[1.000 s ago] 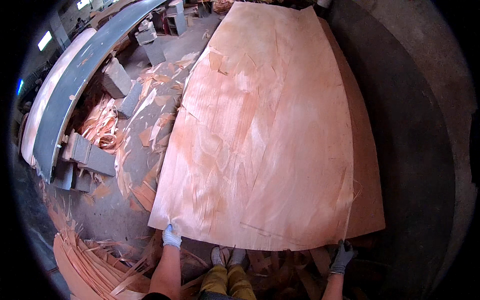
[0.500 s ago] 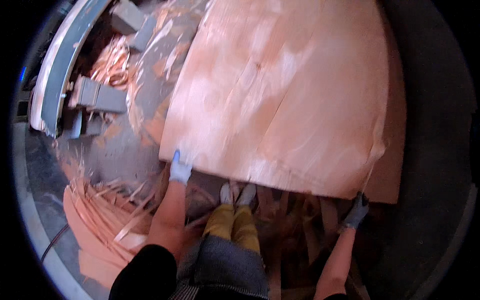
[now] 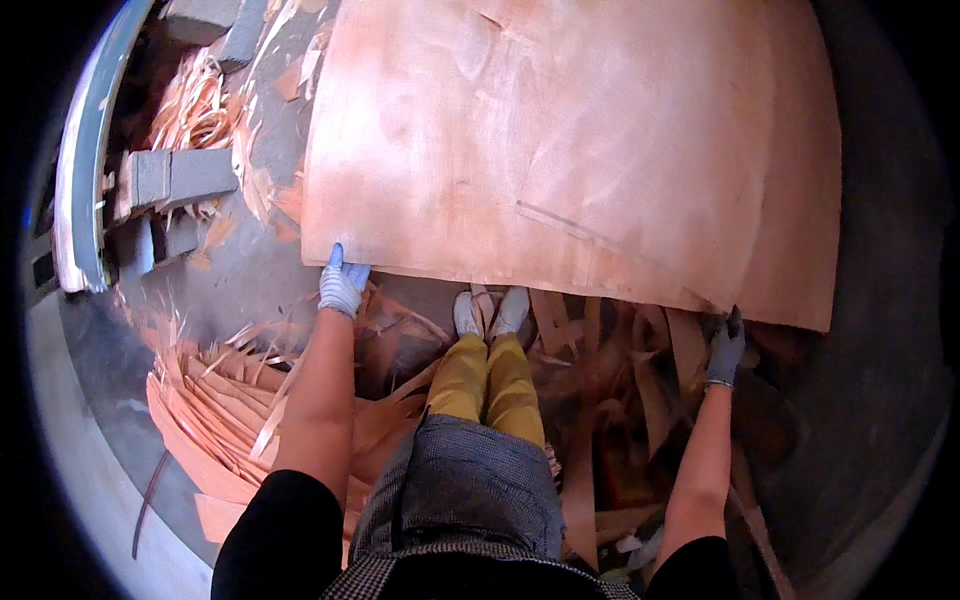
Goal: The person cuts pieces of wood veneer using a utility knife and applies tape to secure them onto larger sheets; they also move the veneer sheets using a long bamboo pole.
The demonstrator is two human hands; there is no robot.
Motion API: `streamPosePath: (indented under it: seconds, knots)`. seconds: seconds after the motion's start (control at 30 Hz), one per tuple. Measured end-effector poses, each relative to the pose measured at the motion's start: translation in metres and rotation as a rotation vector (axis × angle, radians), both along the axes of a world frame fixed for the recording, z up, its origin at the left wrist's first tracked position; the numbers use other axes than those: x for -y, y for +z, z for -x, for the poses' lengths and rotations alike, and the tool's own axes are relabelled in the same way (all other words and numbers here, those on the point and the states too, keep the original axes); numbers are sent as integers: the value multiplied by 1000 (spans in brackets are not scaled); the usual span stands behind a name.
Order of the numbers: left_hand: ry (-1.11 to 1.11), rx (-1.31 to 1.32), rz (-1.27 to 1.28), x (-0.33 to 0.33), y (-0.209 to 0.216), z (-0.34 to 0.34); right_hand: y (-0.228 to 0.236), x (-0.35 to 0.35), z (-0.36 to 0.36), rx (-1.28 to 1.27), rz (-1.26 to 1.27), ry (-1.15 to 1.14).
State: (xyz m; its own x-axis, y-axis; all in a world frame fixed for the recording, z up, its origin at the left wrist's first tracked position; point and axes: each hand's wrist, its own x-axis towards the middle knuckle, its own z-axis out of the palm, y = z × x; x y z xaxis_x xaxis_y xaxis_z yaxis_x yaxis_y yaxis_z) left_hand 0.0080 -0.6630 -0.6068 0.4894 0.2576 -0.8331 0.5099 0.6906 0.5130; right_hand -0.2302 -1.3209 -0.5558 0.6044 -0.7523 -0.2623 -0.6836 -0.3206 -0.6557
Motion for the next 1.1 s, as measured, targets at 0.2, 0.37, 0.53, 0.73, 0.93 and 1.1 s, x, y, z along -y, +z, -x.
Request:
streamPosePath:
  seconds: [0.2,0.37,0.53,0.73,0.93,1.1]
  knots:
    - [17,-82,-209,-17,-7,-3,-1,-16,-10,-95,-10,-171]
    - [-17,-30,-86,-9,-11,-9,-27,5,24,15,254,-27]
    - [156,-54,257,-29,-18,-5,6,-20,-2,-136,91,-129]
    - [-523,-256,-242,-50,-5,37,32,-38,12,-243,182,-3]
    - [-1106,192,-440,90,46,48,4,-76,168,-699,-178,484]
    - [-1988,501,-1327,181,61,23,60,-116,78,-860,-509,650]
